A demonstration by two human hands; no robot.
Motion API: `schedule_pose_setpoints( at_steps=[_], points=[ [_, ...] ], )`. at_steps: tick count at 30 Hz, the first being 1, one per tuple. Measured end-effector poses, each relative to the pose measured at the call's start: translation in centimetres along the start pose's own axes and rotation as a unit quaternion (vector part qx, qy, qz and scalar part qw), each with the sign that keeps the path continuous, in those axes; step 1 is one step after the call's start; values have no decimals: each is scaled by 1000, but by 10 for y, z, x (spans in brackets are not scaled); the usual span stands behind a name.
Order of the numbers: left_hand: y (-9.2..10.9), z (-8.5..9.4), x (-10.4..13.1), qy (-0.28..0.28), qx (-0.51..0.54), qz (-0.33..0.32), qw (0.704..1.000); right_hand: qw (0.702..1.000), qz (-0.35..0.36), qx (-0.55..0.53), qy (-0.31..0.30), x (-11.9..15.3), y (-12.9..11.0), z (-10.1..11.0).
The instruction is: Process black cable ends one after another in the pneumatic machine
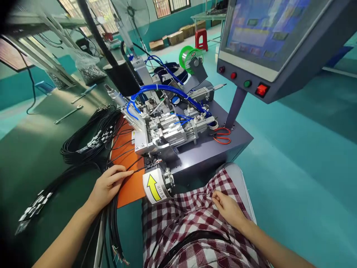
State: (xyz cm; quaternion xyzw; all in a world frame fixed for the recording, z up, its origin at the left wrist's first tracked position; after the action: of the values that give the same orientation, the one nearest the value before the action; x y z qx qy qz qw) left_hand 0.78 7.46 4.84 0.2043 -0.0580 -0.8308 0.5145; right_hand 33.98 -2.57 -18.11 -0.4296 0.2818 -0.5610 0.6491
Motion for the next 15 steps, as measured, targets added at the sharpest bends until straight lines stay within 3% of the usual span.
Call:
schedule_pose_setpoints(
  at_steps=[7, 15],
  points=[
    [1, 1, 0, -1, -10, -1, 1000, 998, 34, 50, -1, -3, -7, -2],
    [-8, -3, 1, -10, -4, 27, 1000, 998, 1, 67, -5, -11, 2, -9]
  ],
)
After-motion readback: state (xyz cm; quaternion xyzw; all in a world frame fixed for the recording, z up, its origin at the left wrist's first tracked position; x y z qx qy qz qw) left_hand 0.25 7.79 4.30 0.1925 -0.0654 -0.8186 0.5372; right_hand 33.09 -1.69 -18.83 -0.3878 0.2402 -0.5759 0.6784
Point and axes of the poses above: each hand's wrist, its own x-axis away from the middle knuckle, its own z-axis out of the back of the hand, y = z × x, the point moved 10 cm from there along -x, towards the middle knuckle, and after that the axes turned 12 degrees about z, right-handed, at the moved point
